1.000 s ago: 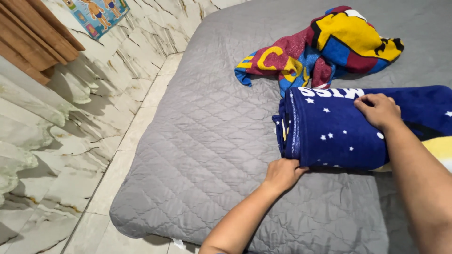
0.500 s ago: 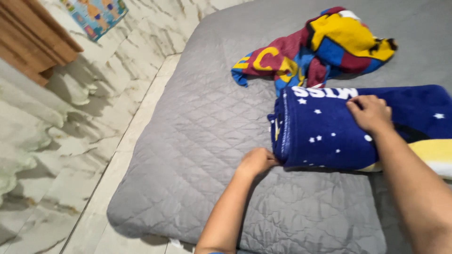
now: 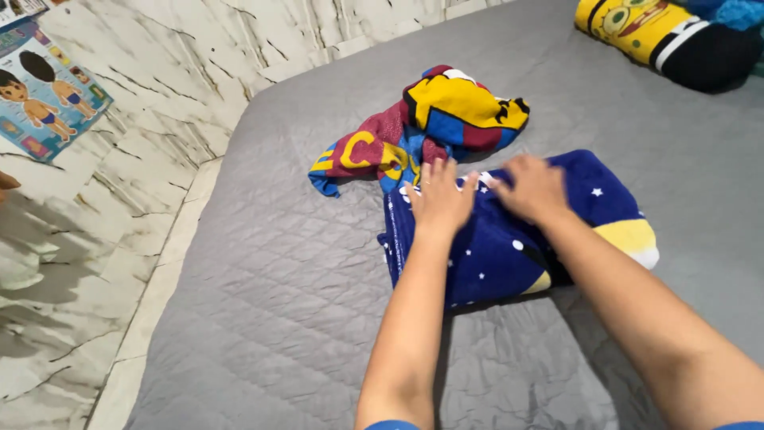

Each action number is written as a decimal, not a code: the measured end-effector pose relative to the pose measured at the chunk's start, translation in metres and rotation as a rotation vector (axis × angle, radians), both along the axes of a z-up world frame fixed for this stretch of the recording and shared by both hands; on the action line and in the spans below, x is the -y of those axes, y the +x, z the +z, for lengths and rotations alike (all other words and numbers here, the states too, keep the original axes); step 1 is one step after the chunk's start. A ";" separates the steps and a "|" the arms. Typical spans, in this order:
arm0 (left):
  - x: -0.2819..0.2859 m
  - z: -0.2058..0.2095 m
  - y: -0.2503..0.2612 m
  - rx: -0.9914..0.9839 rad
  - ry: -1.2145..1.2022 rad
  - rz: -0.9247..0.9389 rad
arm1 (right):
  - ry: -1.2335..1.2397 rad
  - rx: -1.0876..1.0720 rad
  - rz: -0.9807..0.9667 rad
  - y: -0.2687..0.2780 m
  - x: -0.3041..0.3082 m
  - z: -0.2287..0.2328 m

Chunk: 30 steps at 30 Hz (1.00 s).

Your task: Folding colorful blankets on a bed.

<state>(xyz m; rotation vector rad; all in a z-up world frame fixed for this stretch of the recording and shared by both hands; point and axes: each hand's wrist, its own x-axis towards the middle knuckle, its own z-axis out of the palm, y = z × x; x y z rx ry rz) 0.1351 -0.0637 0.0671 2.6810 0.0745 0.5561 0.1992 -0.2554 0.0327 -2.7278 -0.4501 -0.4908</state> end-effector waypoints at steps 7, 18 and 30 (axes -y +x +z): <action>-0.059 -0.046 0.000 -0.570 -0.397 0.609 | 0.441 -0.609 -0.507 0.083 0.132 -0.074; -0.139 -0.206 0.053 -0.597 -1.053 0.468 | 0.571 -0.776 -0.364 0.080 0.162 -0.107; -0.144 -0.181 -0.052 -0.790 -1.316 -0.017 | 0.825 -1.426 -0.314 -0.016 0.185 -0.064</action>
